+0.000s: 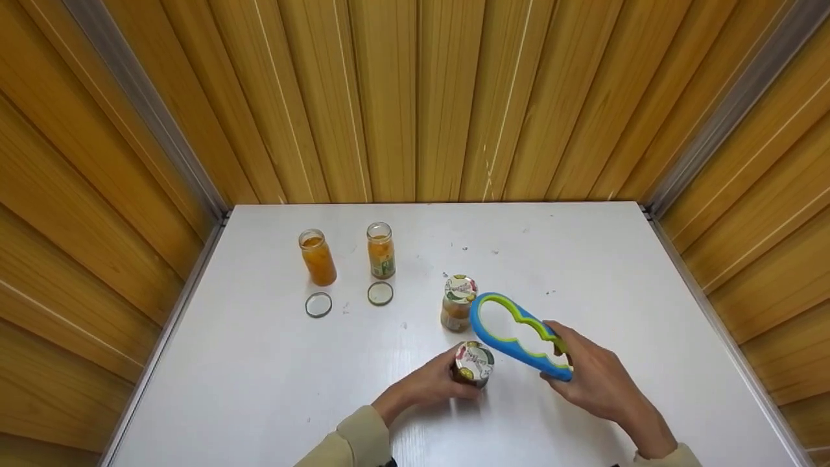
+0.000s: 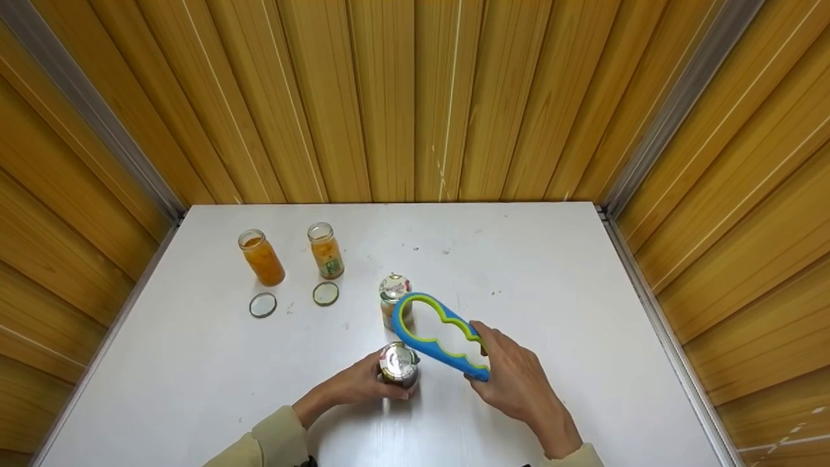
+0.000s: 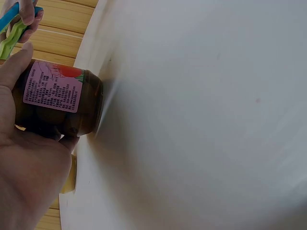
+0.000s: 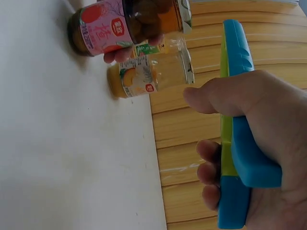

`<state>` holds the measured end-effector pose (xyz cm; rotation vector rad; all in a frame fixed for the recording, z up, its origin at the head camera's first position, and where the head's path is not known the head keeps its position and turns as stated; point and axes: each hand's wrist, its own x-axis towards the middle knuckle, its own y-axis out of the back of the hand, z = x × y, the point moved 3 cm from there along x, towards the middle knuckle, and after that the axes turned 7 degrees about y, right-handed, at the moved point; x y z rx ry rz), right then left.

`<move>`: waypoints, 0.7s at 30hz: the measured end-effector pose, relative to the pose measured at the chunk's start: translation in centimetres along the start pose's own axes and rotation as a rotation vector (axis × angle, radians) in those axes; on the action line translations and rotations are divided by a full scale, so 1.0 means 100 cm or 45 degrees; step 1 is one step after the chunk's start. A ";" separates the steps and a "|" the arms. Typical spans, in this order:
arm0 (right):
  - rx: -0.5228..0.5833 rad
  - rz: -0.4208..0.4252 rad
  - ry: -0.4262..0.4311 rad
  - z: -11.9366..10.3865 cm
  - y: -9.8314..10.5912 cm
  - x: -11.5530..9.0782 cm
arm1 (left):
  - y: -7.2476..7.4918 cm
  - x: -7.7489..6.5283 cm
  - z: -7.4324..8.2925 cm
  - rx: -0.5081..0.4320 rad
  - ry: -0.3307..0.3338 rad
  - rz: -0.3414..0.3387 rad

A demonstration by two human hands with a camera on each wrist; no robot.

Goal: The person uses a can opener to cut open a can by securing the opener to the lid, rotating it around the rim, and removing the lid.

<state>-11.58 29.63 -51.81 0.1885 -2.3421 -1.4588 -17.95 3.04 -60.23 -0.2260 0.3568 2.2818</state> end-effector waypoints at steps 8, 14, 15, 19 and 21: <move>-0.020 -0.091 0.090 -0.017 -0.015 0.009 | -0.005 0.003 0.001 -0.071 0.012 -0.024; -0.030 -0.107 0.134 -0.024 -0.021 0.013 | -0.007 0.001 0.000 -0.070 0.023 0.026; -0.031 -0.110 0.141 -0.025 -0.022 0.014 | -0.007 0.001 -0.001 -0.072 0.028 0.032; -0.019 -0.127 0.167 -0.029 -0.026 0.015 | -0.007 0.000 0.000 -0.061 0.028 0.043; -0.008 -0.138 0.170 -0.031 -0.028 0.015 | -0.007 0.000 0.001 -0.043 0.008 0.038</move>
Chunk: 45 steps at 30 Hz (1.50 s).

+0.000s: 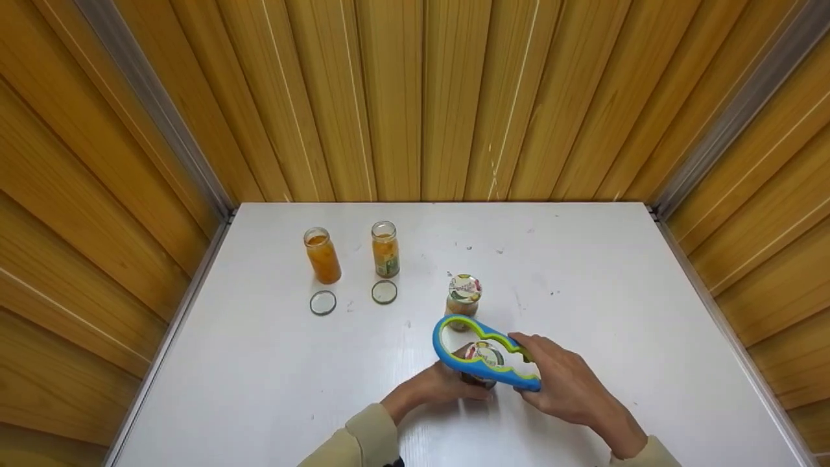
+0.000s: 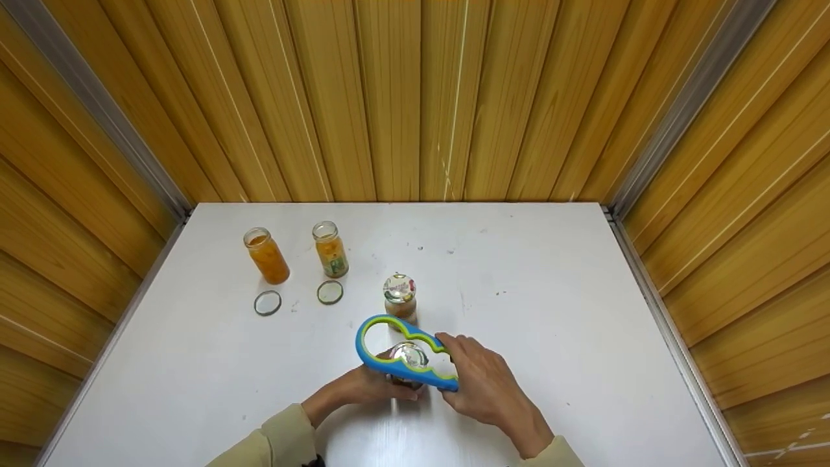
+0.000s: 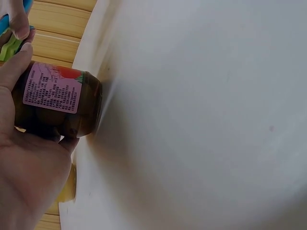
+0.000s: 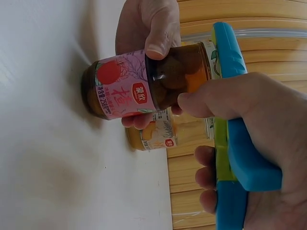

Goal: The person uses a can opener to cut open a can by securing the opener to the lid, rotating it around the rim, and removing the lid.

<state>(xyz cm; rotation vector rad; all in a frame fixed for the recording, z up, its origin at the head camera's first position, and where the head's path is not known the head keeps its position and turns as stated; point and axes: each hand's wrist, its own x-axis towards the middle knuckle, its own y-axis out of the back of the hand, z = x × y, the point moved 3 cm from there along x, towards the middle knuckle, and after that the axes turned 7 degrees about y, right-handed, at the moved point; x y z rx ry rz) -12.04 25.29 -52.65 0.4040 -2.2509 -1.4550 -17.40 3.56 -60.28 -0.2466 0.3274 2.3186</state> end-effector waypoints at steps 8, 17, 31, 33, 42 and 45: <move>-0.004 -0.024 -0.013 -0.009 -0.001 -0.001 | -0.011 0.000 0.002 -0.069 -0.105 0.026; -0.188 -0.003 -0.029 -0.025 0.004 -0.004 | -0.030 -0.005 0.005 -0.139 -0.189 0.203; -0.266 -0.006 -0.254 -0.048 -0.004 -0.001 | -0.044 -0.004 0.006 -0.069 -0.193 0.401; -0.261 0.015 -0.273 -0.054 -0.005 -0.001 | -0.046 -0.005 0.004 -0.067 -0.179 0.436; -0.307 0.055 -0.341 -0.064 -0.011 0.003 | -0.056 -0.008 0.004 0.041 -0.086 0.582; -0.307 0.038 -0.344 -0.065 -0.012 0.004 | -0.058 -0.008 0.006 0.068 -0.046 0.619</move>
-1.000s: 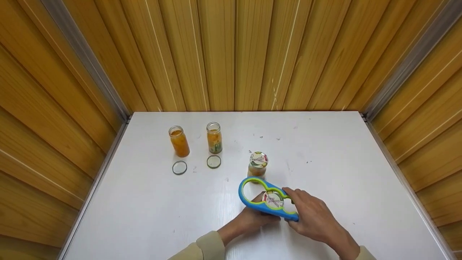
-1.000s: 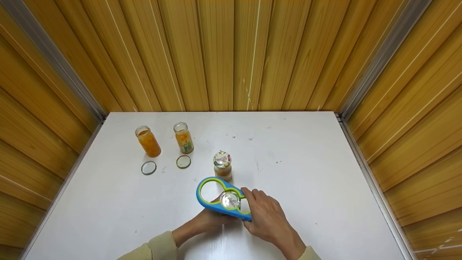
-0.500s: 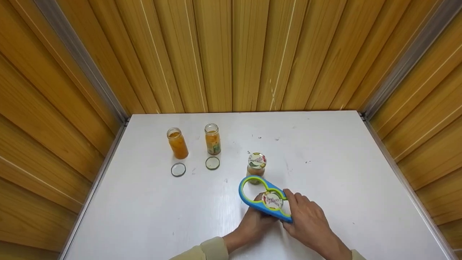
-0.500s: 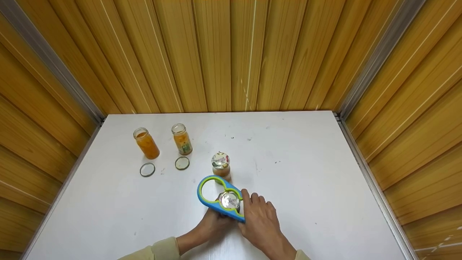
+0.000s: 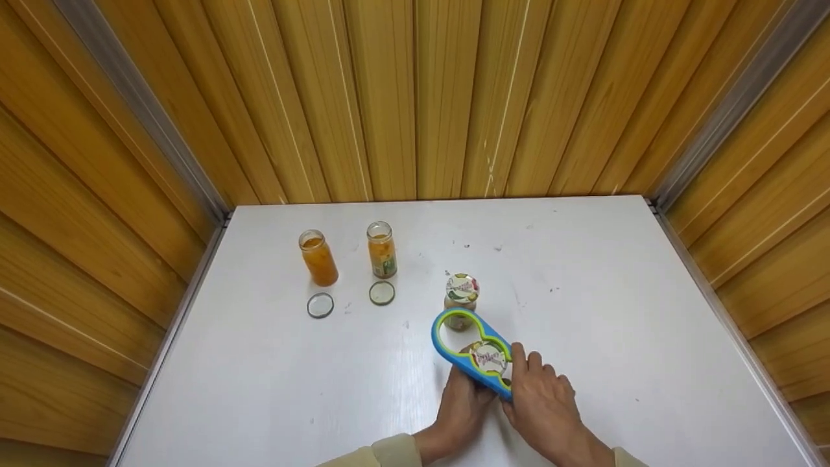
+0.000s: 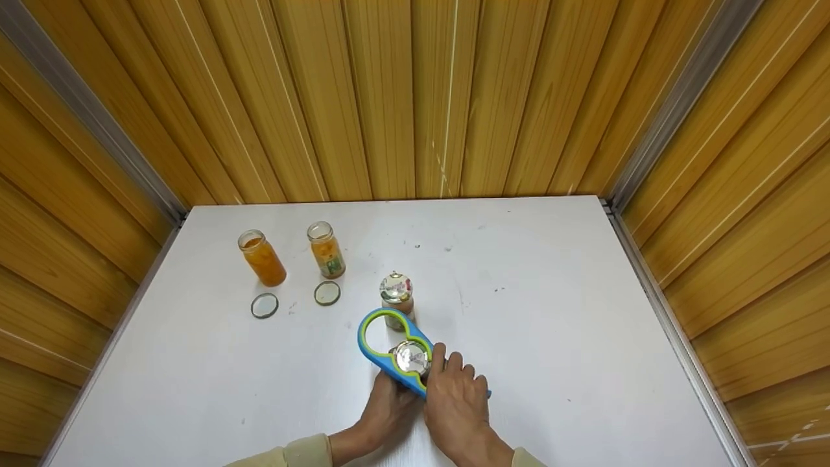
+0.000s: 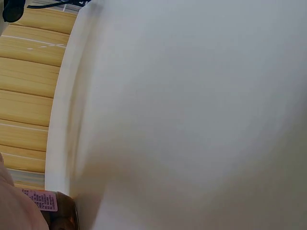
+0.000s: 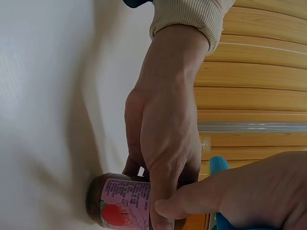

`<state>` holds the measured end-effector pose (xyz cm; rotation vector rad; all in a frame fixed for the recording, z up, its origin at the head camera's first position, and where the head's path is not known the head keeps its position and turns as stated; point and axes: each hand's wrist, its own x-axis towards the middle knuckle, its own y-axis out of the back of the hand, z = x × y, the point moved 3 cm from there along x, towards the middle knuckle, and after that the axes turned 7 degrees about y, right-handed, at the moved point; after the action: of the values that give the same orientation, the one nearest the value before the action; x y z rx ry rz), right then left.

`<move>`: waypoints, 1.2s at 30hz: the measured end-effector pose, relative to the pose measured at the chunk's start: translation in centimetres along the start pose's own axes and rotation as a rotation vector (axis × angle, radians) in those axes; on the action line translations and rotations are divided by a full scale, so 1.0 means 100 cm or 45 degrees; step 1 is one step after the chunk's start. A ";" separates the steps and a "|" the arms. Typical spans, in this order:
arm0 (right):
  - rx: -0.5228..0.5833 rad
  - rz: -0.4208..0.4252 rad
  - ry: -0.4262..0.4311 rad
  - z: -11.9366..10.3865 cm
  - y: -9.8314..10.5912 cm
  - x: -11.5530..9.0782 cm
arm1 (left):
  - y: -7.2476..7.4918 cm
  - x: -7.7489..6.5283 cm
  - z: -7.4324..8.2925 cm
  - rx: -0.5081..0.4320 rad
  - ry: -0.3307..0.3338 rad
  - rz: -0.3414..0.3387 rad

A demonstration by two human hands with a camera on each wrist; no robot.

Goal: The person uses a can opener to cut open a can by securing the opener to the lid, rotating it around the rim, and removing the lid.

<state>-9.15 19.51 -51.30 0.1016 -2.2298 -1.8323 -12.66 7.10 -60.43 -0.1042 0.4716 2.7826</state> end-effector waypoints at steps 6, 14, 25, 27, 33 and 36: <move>0.016 -0.013 0.001 -0.004 0.003 0.001 | -0.002 -0.001 0.002 -0.002 -0.013 0.036; -0.068 -0.044 -0.077 -0.003 -0.001 0.007 | 0.001 0.002 0.004 0.015 -0.069 0.027; -0.021 -0.057 -0.083 0.002 -0.007 0.004 | 0.013 0.008 0.002 -0.044 -0.140 -0.144; -0.013 -0.059 -0.078 0.003 -0.007 0.004 | 0.016 0.009 0.002 -0.057 -0.141 -0.174; -0.049 0.014 0.059 0.005 -0.003 0.002 | 0.027 0.011 -0.002 -0.070 -0.126 -0.330; -0.082 0.022 0.143 0.006 -0.002 0.000 | 0.036 0.012 -0.005 -0.085 -0.098 -0.441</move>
<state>-9.37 20.05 -51.58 0.1683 -2.0881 -1.8399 -14.93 4.09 -59.91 -0.0845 0.3075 2.4527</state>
